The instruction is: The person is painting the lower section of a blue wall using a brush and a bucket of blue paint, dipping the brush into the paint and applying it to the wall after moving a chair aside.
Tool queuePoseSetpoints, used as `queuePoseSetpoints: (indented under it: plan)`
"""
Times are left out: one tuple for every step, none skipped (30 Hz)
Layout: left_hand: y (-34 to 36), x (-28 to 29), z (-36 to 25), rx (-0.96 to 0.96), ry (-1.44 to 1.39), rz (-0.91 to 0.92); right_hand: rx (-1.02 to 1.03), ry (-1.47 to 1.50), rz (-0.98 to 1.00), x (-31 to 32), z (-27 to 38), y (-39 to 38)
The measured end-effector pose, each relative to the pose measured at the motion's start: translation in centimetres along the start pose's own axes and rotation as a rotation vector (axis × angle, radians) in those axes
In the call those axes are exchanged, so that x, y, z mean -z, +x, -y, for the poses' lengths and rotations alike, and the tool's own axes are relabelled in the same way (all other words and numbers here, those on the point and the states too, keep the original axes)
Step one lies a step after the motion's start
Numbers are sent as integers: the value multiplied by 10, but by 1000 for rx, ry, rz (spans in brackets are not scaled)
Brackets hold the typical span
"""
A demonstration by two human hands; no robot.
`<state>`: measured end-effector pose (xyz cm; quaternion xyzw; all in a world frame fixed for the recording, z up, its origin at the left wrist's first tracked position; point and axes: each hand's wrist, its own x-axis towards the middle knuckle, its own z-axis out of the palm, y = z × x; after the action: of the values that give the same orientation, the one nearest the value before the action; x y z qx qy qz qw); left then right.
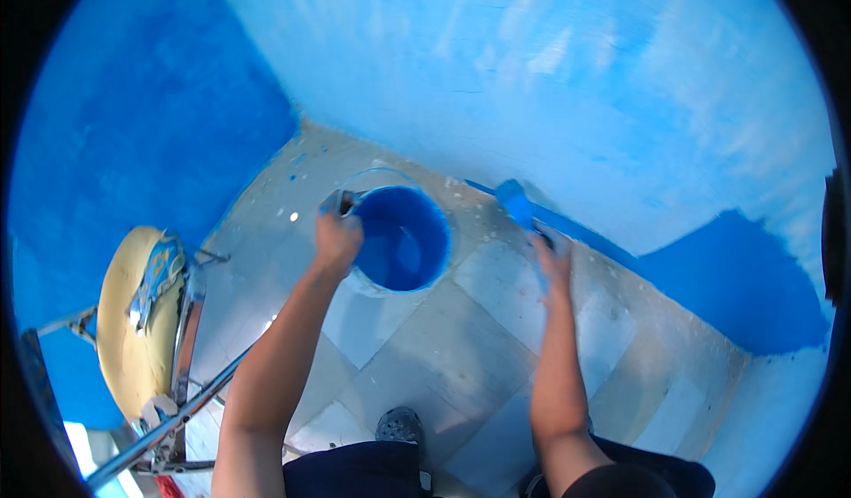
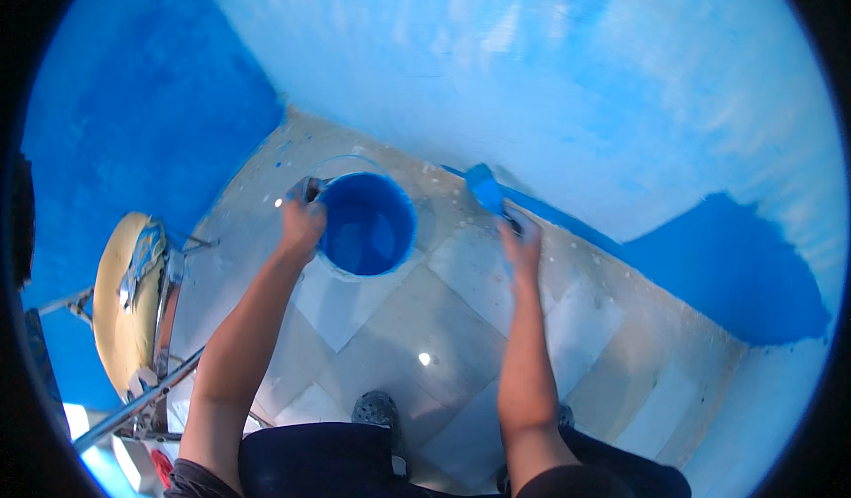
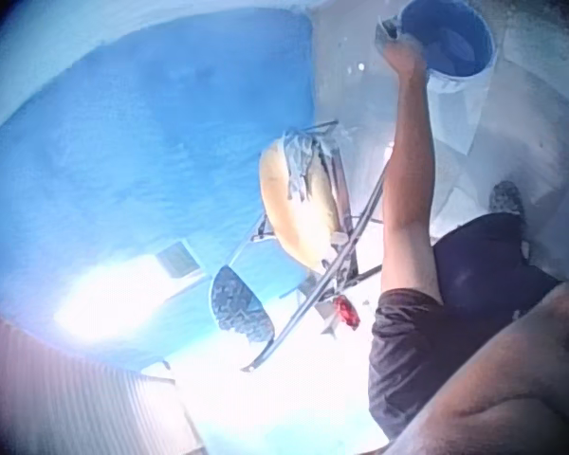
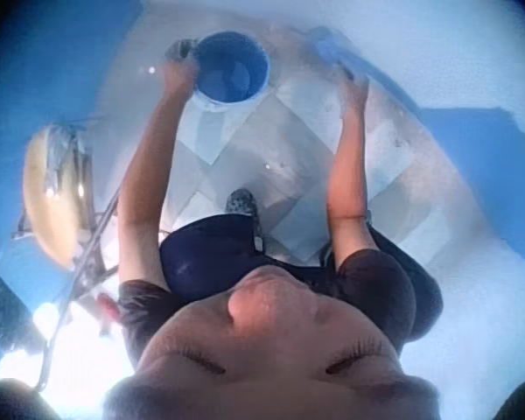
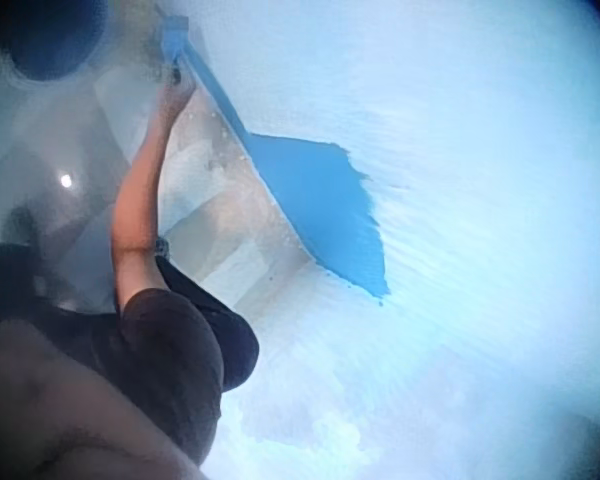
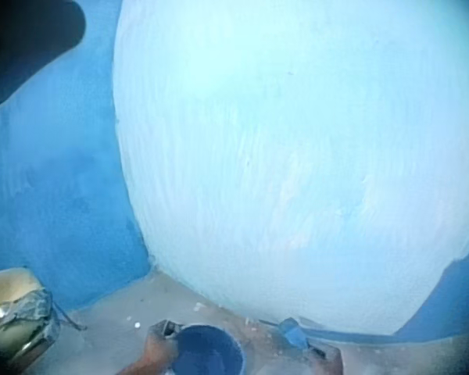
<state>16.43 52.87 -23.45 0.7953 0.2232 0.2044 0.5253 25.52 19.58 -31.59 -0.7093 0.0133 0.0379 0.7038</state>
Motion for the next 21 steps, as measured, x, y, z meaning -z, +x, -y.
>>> queuePoseSetpoints:
  plan:
    - [-1, -4, -1, -12, 19, 7, -28, 69, -6, 13, 18, -15]
    - [-1, -6, -4, 13, -18, 6, -81, 12, 62, 27, 36, -26]
    - [1, -9, -8, 31, -57, 7, -126, -42, 127, 35, 51, -35]
    - [-2, -12, -10, 58, -98, 22, -132, -64, 144, 38, 59, -47]
    - [-2, -10, -16, 48, -97, 42, -127, -77, 165, 37, 67, -52]
    - [-5, -8, -22, 48, -93, 64, -131, -91, 187, 36, 70, -57]
    - [-7, -6, -24, 46, -88, 89, -117, -71, 204, 30, 71, -62]
    - [-7, -7, -21, 24, -88, 95, -111, -63, 246, 23, 69, -63]
    - [-7, -9, -20, 1, -86, 103, -104, -53, 287, 17, 68, -65]
    - [-7, -10, -19, -23, -85, 112, -97, -43, 325, 11, 68, -67]
    - [-7, -10, -18, -1, -94, 118, -75, -48, 370, 2, 68, -69]
    - [-6, -12, -22, 18, -106, 128, -50, -53, 409, -9, 71, -69]
    - [-7, -12, -23, 43, -116, 135, -29, -60, 452, -21, 72, -70]
    - [-7, -12, -23, 54, -103, 132, -7, -66, 494, -33, 73, -71]
    - [-5, -13, -23, 65, -92, 125, 0, -44, 529, -44, 73, -71]
    - [-6, -15, -23, 81, -84, 124, 2, -27, 560, -53, 69, -71]
    - [-6, -17, -23, 105, -81, 131, 3, -9, 590, -61, 69, -72]
    - [-5, -18, -26, 128, -81, 136, -68, 45, 597, -71, 72, -73]
    - [-5, -18, -25, 154, -79, 143, -143, 101, 604, -82, 74, -77]
    - [-5, -19, -24, 161, -145, 138, -219, 158, 609, -91, 75, -79]
    - [-4, -18, -23, 168, -208, 134, -293, 227, 629, -98, 75, -79]
